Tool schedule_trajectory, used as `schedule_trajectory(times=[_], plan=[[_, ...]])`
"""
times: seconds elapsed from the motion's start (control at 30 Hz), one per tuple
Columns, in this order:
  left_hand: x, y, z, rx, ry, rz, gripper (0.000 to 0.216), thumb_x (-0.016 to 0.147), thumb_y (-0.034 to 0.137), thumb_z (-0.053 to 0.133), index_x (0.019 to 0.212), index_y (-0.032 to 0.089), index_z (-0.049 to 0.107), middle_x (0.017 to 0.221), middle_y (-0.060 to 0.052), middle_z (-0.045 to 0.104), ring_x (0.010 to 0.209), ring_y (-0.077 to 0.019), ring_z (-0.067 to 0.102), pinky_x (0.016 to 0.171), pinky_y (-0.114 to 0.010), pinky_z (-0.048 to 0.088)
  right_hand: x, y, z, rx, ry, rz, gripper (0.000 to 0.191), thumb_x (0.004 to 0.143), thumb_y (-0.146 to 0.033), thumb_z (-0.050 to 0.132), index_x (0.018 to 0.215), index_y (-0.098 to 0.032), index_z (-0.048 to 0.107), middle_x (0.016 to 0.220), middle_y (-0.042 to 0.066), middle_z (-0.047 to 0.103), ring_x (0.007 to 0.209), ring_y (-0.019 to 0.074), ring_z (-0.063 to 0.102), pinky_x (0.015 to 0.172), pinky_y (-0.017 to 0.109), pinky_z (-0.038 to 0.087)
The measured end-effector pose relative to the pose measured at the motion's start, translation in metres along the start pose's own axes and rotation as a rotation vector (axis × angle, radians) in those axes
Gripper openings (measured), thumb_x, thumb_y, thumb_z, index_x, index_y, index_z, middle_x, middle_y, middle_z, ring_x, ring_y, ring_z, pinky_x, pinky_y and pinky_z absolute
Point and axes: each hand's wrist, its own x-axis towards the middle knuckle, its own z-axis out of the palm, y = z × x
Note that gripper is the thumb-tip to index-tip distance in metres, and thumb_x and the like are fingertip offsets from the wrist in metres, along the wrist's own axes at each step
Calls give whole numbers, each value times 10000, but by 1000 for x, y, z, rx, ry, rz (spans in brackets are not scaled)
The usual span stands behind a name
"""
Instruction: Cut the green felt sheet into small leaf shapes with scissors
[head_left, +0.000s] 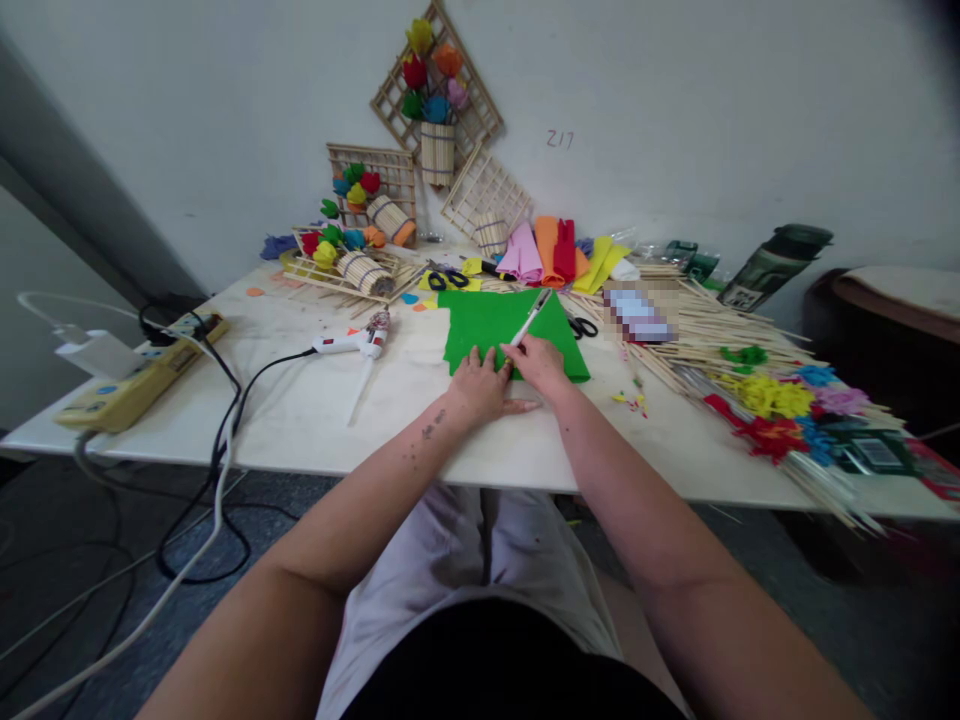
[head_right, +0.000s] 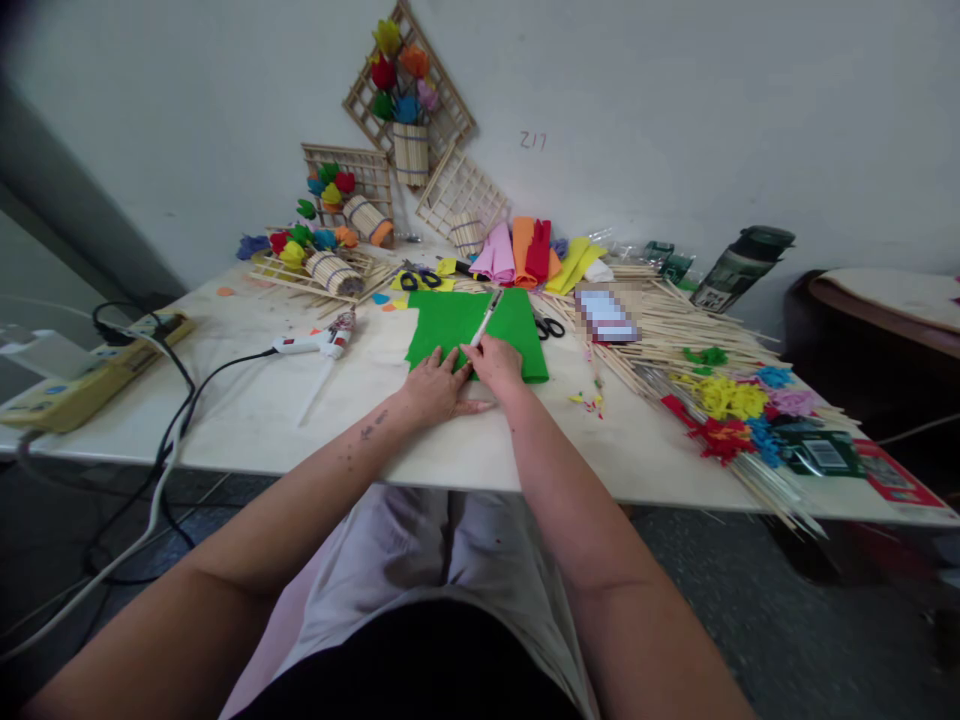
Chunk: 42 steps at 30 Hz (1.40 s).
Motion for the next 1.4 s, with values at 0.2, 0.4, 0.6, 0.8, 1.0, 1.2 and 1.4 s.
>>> schedule_trajectory(times=[0.2, 0.4, 0.6, 0.8, 1.0, 1.2, 1.4], plan=[[1, -1, 1, -2, 8, 3, 979, 807, 810, 242, 1531, 151, 267, 1569, -187, 278, 1434, -411, 240, 1140, -483, 243, 0, 0, 0, 11, -10, 6, 362, 924, -457, 489, 1021, -189, 711, 1028, 121, 735, 944, 248, 668, 737, 308, 459], [0, 0, -2, -5, -24, -11, 965, 801, 818, 241, 1522, 179, 302, 1583, -160, 260, 1445, -401, 218, 1144, -478, 232, 3, 5, 2, 90, 55, 51, 354, 940, -426, 466, 1017, -178, 707, 988, 113, 741, 916, 235, 671, 725, 299, 453], [-1, 0, -5, -22, -26, -4, 978, 795, 822, 235, 1524, 173, 296, 1580, -172, 259, 1445, -399, 221, 1145, -475, 232, 4, 6, 4, 94, 65, 40, 351, 933, -447, 478, 1009, -196, 712, 999, 102, 743, 919, 237, 671, 715, 296, 452], [-1, 0, -5, -39, -27, -5, 985, 791, 826, 241, 1526, 172, 292, 1579, -175, 260, 1444, -396, 220, 1146, -485, 229, 3, 5, 3, 91, 54, 42, 349, 921, -470, 496, 1007, -213, 715, 982, 86, 744, 899, 226, 667, 702, 285, 448], [-1, 0, -6, -32, -42, -12, 972, 795, 819, 258, 1529, 182, 283, 1582, -166, 260, 1448, -390, 217, 1147, -480, 233, 3, 5, 3, 82, 39, 39, 373, 920, -479, 491, 1032, -203, 717, 971, 103, 739, 894, 232, 664, 699, 293, 449], [0, 0, -4, -31, -32, -9, 975, 796, 820, 249, 1525, 174, 294, 1577, -177, 262, 1445, -397, 220, 1143, -483, 236, 3, 5, 3, 73, 56, 35, 345, 922, -448, 495, 1017, -199, 715, 965, 97, 740, 884, 222, 662, 705, 289, 447], [0, -1, -5, -32, -30, -5, 971, 796, 821, 246, 1523, 180, 299, 1580, -172, 260, 1446, -394, 223, 1146, -472, 230, 5, 7, 5, 83, 65, 25, 341, 920, -429, 503, 1009, -179, 717, 954, 108, 742, 864, 222, 663, 693, 285, 442]])
